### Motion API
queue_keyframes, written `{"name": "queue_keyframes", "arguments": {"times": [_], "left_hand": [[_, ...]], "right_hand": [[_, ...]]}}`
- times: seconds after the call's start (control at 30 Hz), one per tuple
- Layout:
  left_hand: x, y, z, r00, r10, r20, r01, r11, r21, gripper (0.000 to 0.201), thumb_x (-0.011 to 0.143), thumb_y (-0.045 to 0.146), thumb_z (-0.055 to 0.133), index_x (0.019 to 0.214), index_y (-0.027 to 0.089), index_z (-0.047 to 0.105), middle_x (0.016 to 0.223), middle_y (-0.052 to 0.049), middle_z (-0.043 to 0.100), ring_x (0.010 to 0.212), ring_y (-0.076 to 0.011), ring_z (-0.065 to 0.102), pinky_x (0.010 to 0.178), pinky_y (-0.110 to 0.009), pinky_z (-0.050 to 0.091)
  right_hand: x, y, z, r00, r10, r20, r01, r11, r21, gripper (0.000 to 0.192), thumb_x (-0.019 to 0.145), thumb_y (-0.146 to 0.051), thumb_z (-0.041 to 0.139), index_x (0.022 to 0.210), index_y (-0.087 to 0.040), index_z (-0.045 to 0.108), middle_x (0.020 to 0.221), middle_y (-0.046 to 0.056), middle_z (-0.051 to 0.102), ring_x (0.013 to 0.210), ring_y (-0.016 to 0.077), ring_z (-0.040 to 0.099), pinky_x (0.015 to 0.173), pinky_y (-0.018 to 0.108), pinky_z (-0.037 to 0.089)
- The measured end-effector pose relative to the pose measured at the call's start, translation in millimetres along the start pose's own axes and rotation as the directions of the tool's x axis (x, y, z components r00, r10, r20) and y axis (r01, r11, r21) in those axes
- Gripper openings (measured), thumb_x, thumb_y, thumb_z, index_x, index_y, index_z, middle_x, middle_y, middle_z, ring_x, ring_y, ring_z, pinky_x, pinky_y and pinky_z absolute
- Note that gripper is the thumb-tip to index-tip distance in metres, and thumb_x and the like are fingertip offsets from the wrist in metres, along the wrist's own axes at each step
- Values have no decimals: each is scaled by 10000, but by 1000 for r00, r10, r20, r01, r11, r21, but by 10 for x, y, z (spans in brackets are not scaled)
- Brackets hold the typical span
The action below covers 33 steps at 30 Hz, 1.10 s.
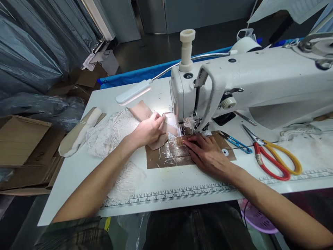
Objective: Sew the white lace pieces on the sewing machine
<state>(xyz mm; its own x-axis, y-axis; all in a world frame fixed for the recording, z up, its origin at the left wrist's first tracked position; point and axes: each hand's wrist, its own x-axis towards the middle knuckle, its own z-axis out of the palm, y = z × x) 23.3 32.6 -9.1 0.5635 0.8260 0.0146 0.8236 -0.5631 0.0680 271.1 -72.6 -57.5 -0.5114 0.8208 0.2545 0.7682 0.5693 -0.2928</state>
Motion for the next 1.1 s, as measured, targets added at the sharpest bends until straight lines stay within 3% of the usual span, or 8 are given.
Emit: {"name": "queue_keyframes", "arguments": {"times": [0.2,0.33,0.47,0.57,0.67,0.8,1.1], "left_hand": [[-118,102,-4,995,-90,-48,86,993,-76,109,876,253,623,947,187,574,1034,-84,525,712,-163,571,553,-289,445],[-221,134,93,983,-49,-178,23,989,-149,88,877,187,619,867,185,531,921,-46,556,671,-142,556,555,-275,458],[-327,194,202,899,-59,-433,-74,956,-283,122,873,252,667,869,180,569,878,-35,584,744,-149,588,615,-270,524],[-383,254,267,806,-228,-547,-72,878,-473,87,870,258,670,896,186,631,910,-32,611,781,-139,619,629,-254,554],[-400,275,323,747,-385,-542,-46,783,-620,30,854,219,665,854,189,659,872,-18,625,753,-130,630,632,-249,553],[-389,245,382,748,-472,-467,-20,687,-726,63,825,205,666,885,188,676,924,-33,646,823,-158,662,717,-292,573],[-372,185,461,751,-548,-368,9,566,-825,116,806,187,649,909,176,702,984,-53,655,918,-165,671,873,-319,555]], "right_hand": [[18,-15,-44,1000,-13,16,14,999,-44,403,969,-187,438,1346,-121,563,1266,154,597,1097,316,507,892,494,429],[11,-22,-57,1000,-18,5,18,999,-41,406,965,-183,452,1348,-107,564,1271,159,595,1124,318,501,904,485,422],[9,-27,-57,1000,-18,3,18,999,-43,395,971,-189,442,1336,-113,575,1266,159,598,1132,319,497,896,474,418],[11,-25,-47,1000,-19,2,19,999,-40,391,976,-196,433,1330,-114,578,1269,161,595,1143,318,492,901,470,412],[9,-20,-30,1000,-13,-6,13,999,-34,391,977,-201,430,1329,-117,577,1272,159,594,1140,315,491,901,471,407],[-3,-12,-9,1000,-12,-7,12,1000,-21,392,968,-198,440,1331,-131,574,1279,151,589,1156,314,489,910,469,401],[-13,-15,-8,1000,-14,-19,13,1000,-16,399,954,-189,447,1328,-128,573,1276,153,591,1154,317,492,910,468,395]]}}
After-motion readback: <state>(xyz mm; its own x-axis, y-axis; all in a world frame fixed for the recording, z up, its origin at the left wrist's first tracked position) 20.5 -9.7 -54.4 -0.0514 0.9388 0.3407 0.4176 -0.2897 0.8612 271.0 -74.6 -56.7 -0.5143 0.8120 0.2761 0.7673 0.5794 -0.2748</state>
